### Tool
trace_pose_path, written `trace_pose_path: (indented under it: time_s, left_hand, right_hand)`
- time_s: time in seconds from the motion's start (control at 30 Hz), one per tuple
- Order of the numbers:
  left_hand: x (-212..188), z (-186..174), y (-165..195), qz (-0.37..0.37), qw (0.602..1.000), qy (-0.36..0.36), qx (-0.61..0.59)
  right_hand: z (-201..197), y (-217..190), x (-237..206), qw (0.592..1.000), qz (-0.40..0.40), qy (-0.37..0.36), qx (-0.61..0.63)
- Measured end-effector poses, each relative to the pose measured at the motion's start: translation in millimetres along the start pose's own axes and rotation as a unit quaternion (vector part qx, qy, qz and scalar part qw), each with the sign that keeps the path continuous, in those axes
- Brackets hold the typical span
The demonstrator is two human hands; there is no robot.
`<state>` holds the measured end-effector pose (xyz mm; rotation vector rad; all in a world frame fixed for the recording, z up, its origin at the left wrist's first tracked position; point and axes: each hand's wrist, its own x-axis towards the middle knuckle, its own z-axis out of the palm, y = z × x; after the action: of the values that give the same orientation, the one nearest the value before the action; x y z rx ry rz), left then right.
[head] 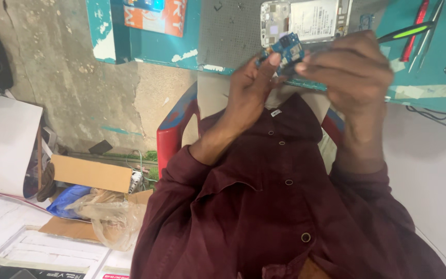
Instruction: The person cleans a small blue circuit board with a brush and then uses a soldering iron to work on its surface. The person holds the board with one hand while applying the soldering iron with the other.
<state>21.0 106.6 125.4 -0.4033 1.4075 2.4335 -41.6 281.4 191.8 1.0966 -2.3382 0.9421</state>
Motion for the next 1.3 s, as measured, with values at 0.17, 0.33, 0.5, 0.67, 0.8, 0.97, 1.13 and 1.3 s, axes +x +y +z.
trace_pose_path:
  time_s: [0.17,0.33,0.5,0.67,0.8,0.97,1.13,1.3]
  left_hand:
    - [0,-1,3,-0.019,0.999,-0.013,-0.043]
    - [-2,-8,0,0.015,0.998,-0.038,0.042]
    - [1,-11,2,-0.008,0.997,-0.025,0.070]
    - [-5,-13,11,0.002,0.998,-0.057,0.013]
    - [-6,-20,19,0.034,0.997,-0.070,-0.025]
    - [-7,-15,20,0.056,0.994,-0.089,-0.010]
    - [-14,-10,16,0.007,0.996,-0.051,0.076]
    - [-16,-11,11,0.059,0.990,-0.090,0.095]
  right_hand:
    - [-4,-7,3,0.998,0.052,-0.021,0.006]
    - [3,-6,-6,1.000,0.000,-0.009,0.005]
    - [3,-9,-8,0.999,0.045,-0.011,0.000]
    - [-10,-11,-13,0.996,0.060,-0.022,-0.060]
    - [-23,-1,-29,0.985,0.172,0.013,0.029]
    - [-19,-14,-48,0.943,0.290,0.033,0.156]
    - [-10,-30,-47,0.918,0.343,0.073,0.185]
    - [-16,-24,-44,0.969,0.225,0.052,0.087]
